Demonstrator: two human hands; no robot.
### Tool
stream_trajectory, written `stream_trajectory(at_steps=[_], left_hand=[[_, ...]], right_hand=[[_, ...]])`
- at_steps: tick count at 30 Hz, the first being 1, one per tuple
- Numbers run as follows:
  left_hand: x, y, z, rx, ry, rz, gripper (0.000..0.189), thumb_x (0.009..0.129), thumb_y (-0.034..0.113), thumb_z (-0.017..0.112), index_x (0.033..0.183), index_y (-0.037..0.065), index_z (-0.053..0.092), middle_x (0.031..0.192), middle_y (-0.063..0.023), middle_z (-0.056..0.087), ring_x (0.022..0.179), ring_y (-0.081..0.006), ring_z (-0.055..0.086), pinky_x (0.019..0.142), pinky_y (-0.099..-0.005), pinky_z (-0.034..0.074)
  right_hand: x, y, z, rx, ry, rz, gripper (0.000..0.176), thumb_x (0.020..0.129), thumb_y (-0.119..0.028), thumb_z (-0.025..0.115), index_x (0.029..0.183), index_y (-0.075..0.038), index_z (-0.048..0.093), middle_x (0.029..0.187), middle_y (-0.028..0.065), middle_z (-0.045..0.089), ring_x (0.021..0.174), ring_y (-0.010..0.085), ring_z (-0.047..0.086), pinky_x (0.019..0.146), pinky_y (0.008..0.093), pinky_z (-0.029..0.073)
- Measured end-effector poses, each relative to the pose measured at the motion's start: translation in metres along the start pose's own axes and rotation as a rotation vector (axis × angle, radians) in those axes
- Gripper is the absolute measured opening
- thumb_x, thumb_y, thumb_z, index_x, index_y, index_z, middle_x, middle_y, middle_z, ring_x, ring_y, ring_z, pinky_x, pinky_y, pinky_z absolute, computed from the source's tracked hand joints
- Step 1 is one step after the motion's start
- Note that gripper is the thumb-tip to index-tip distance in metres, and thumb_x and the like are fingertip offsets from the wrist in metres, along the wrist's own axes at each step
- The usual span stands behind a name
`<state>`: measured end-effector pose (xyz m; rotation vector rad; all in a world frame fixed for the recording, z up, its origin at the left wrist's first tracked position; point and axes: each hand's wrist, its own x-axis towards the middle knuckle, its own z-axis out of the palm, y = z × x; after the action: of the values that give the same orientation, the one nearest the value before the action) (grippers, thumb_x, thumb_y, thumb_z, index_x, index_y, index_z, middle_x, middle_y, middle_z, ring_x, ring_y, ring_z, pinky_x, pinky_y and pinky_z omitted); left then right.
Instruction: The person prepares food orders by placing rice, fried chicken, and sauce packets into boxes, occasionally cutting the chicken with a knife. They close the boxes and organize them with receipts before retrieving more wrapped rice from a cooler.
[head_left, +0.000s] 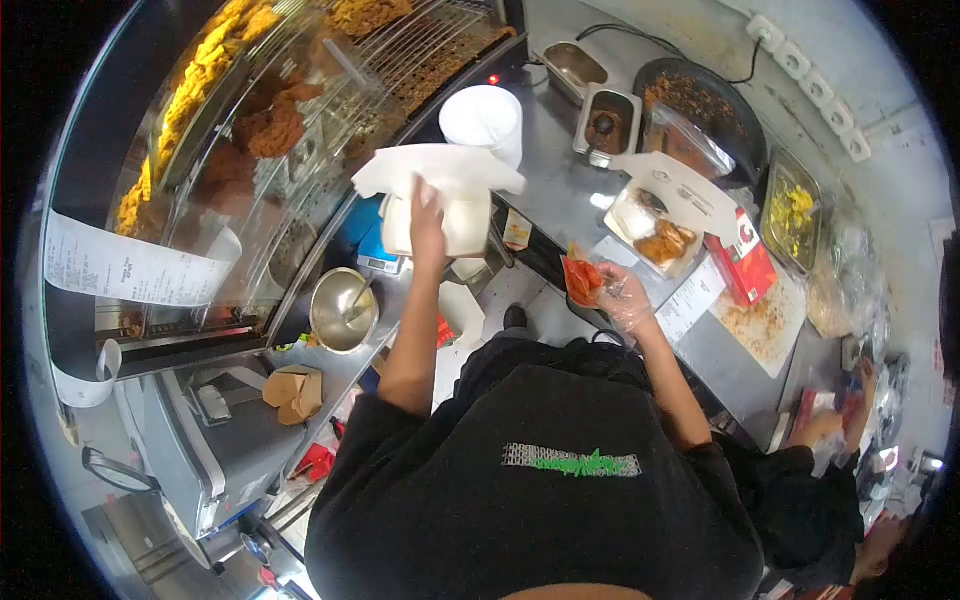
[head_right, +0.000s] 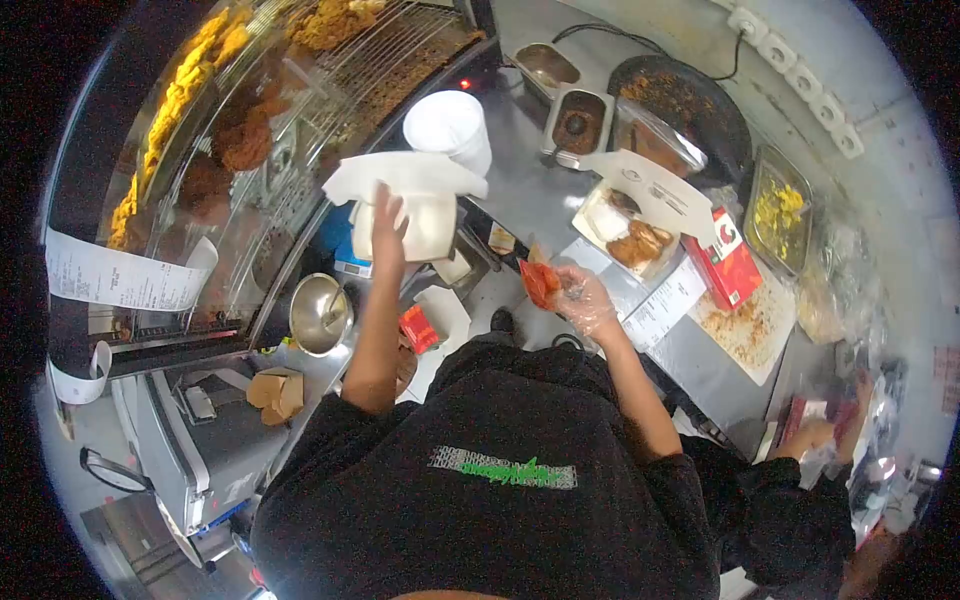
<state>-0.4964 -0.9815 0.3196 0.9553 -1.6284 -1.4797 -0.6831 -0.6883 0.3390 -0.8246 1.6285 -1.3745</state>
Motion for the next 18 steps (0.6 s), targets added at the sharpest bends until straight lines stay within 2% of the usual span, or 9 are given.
stream_trajectory(at_steps=[1,3,4,6,9,11,14,17,18], left_hand=[[-0.013,-0.018,-0.014,0.414,-0.11,0.086,0.079,0.084,0.045,0.062,0.146,0.015,0.024,0.151,-0.01,0.025,0.134,-0.0318,0.032,0.103,-0.062,0.026],[-0.058,0.007,-0.011,1.11,-0.167,0.365,0.054,0.083,0.039,0.064,0.13,0.014,0.051,0.136,-0.0092,0.048,0.129,-0.0281,0.04,0.106,-0.0607,0.021],[-0.06,0.002,-0.018,1.125,-0.197,0.397,0.049,0.083,0.037,0.064,0.125,0.014,0.054,0.13,-0.0085,0.052,0.124,-0.0273,0.045,0.107,-0.0594,0.02],[-0.06,-0.012,-0.027,1.14,-0.25,0.467,0.038,0.083,0.034,0.064,0.116,0.015,0.061,0.117,-0.0071,0.061,0.115,-0.0257,0.053,0.109,-0.0568,0.018],[-0.042,-0.015,-0.03,1.156,-0.361,0.298,0.028,0.082,0.031,0.064,0.104,0.014,0.066,0.1,-0.0045,0.065,0.102,-0.0229,0.059,0.109,-0.0538,0.02],[-0.043,-0.022,-0.03,1.132,-0.313,0.34,0.024,0.082,0.029,0.065,0.1,0.013,0.066,0.093,-0.0034,0.065,0.094,-0.0218,0.06,0.107,-0.0533,0.023],[-0.042,-0.032,-0.032,0.987,-0.172,0.47,0.02,0.079,0.022,0.066,0.095,0.011,0.066,0.09,-0.0035,0.064,0.091,-0.0227,0.059,0.103,-0.0498,0.03],[-0.041,-0.036,-0.041,0.84,-0.105,0.597,0.018,0.076,0.015,0.068,0.093,0.01,0.066,0.09,-0.0044,0.063,0.09,-0.0249,0.058,0.095,-0.0432,0.039],[-0.043,-0.036,-0.043,0.796,-0.103,0.635,0.018,0.075,0.012,0.068,0.092,0.009,0.065,0.09,-0.0047,0.062,0.089,-0.0256,0.058,0.091,-0.0408,0.042]], right_hand=[[0.009,-0.003,0.003,-0.016,-0.064,0.004,0.031,0.078,-0.004,0.063,0.109,0.0,0.059,0.099,0.0048,0.062,0.087,0.0113,0.057,0.081,0.0274,0.046],[0.034,-0.008,0.011,-0.041,-0.18,0.013,0.034,0.077,-0.006,0.063,0.11,0.0,0.059,0.102,0.0073,0.063,0.089,0.013,0.057,0.082,0.0291,0.047],[0.046,-0.019,0.023,-0.228,-0.175,-0.137,0.039,0.076,-0.01,0.064,0.113,-0.001,0.058,0.104,0.0114,0.063,0.091,0.018,0.058,0.084,0.0326,0.047],[0.078,-0.036,0.051,-0.255,-0.335,-0.132,0.043,0.075,-0.014,0.065,0.115,-0.001,0.058,0.105,0.0145,0.063,0.094,0.0228,0.059,0.085,0.0347,0.046],[0.127,-0.03,0.098,-0.196,-0.43,-0.191,0.04,0.074,-0.016,0.065,0.111,-0.001,0.059,0.104,0.0133,0.063,0.095,0.0217,0.059,0.086,0.0345,0.046],[0.154,-0.056,0.118,-0.366,-0.423,-0.111,0.037,0.075,-0.017,0.064,0.108,-0.001,0.06,0.103,0.013,0.063,0.094,0.0206,0.06,0.084,0.0338,0.047],[0.178,-0.05,0.143,-0.174,-0.337,-0.158,0.036,0.074,-0.006,0.064,0.109,-0.003,0.06,0.098,0.0109,0.063,0.094,0.0196,0.06,0.083,0.0295,0.048],[0.198,-0.047,0.165,-0.629,-0.236,-0.583,0.033,0.077,-0.016,0.064,0.107,-0.005,0.061,0.105,0.0148,0.063,0.091,0.0293,0.063,0.084,0.0396,0.049],[0.203,-0.036,0.176,-0.767,-0.271,-0.585,0.033,0.078,-0.017,0.064,0.108,-0.006,0.061,0.106,0.0147,0.063,0.094,0.0303,0.062,0.085,0.0403,0.048]])
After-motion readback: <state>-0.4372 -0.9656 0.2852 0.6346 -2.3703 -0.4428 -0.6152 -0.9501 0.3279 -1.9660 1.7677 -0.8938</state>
